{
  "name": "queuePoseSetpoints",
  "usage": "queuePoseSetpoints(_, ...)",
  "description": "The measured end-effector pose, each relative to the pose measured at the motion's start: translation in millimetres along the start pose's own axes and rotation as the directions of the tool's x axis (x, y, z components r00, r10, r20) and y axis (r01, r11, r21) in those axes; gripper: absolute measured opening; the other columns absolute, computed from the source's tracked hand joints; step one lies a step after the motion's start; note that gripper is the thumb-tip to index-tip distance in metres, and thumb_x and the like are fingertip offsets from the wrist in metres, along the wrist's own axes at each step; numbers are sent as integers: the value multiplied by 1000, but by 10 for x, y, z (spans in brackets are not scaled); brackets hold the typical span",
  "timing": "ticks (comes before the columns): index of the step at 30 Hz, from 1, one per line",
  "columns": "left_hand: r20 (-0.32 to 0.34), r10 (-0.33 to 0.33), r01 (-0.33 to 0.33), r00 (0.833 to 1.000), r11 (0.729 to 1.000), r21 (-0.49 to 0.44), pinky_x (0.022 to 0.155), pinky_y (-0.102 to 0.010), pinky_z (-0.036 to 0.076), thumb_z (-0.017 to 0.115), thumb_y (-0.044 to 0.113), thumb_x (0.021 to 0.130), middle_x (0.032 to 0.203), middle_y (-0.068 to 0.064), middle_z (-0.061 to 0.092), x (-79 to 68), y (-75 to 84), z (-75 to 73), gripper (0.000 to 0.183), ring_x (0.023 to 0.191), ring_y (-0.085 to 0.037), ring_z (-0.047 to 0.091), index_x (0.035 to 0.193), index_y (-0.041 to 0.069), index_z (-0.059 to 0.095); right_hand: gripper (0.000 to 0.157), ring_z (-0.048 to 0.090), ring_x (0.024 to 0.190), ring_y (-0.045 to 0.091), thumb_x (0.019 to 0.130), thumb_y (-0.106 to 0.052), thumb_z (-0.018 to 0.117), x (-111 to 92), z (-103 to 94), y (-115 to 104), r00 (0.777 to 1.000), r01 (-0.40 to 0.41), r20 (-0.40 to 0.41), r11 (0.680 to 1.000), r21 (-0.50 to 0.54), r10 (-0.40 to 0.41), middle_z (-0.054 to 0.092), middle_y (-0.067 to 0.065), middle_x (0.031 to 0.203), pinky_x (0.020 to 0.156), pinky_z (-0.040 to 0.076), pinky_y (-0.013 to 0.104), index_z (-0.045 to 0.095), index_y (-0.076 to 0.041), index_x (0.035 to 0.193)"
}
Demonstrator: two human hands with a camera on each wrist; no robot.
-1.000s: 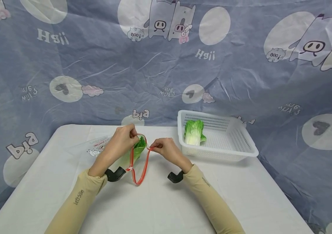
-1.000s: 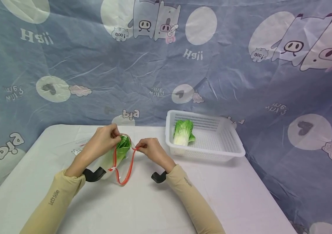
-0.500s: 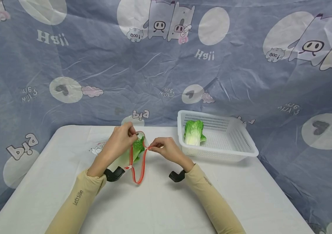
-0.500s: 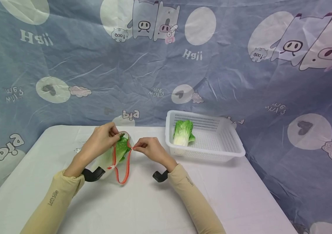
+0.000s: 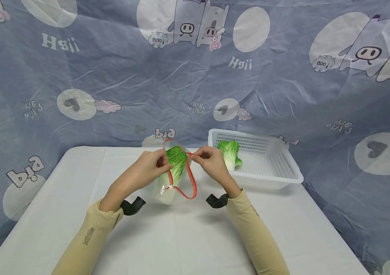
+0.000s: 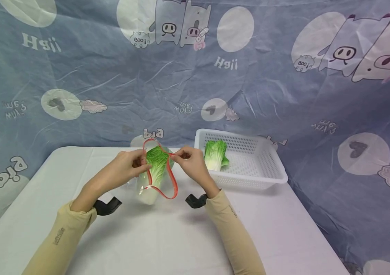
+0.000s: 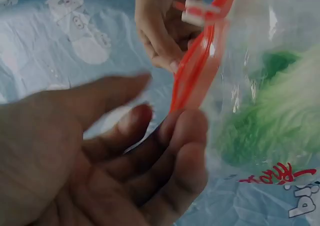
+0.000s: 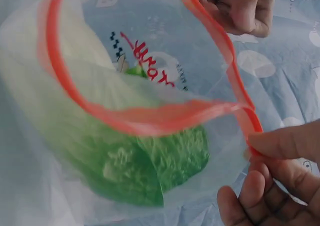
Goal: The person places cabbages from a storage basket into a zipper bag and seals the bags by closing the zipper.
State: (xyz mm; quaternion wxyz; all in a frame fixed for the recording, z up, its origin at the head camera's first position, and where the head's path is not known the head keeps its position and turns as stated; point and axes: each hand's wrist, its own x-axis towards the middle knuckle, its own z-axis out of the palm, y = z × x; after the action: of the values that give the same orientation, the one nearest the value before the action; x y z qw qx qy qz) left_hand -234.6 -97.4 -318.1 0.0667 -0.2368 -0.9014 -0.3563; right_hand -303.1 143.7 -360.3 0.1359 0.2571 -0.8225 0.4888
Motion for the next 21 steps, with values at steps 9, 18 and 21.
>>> queuePoseSetpoints(9, 218, 149, -172, 965, 981, 93, 62, -22, 43, 76, 19, 83, 73, 4, 55, -128, 195, 84, 20, 66, -7, 48, 83, 13, 56, 15, 65, 70, 22, 85, -22, 74, 1, -193, -102, 987, -94, -130, 995, 43, 99, 70, 11, 80, 58, 46, 26, 73, -7, 85)
queuePoseSetpoints(18, 86, 146, -151, 986, 987, 57, 58, -22, 45, 68, 5, 87, 73, 1, 65, -35, 84, 51, 6, 62, -6, 50, 81, 8, 68, 20, 64, 67, 9, 86, -21, 74, 68, -285, -23, 978, -143, -143, 988, 52, 149, 70, 24, 88, 60, 48, 25, 73, -2, 91)
queuePoseSetpoints(21, 8, 128, -128, 992, 990, 51, 56, -22, 44, 68, 4, 87, 74, 2, 66, -35, 9, -62, 7, 60, -7, 50, 83, 10, 71, 22, 66, 71, 14, 86, -26, 74, 92, -322, 18, 979, -138, -142, 989, 58, 145, 70, 23, 91, 66, 53, 28, 73, -5, 93)
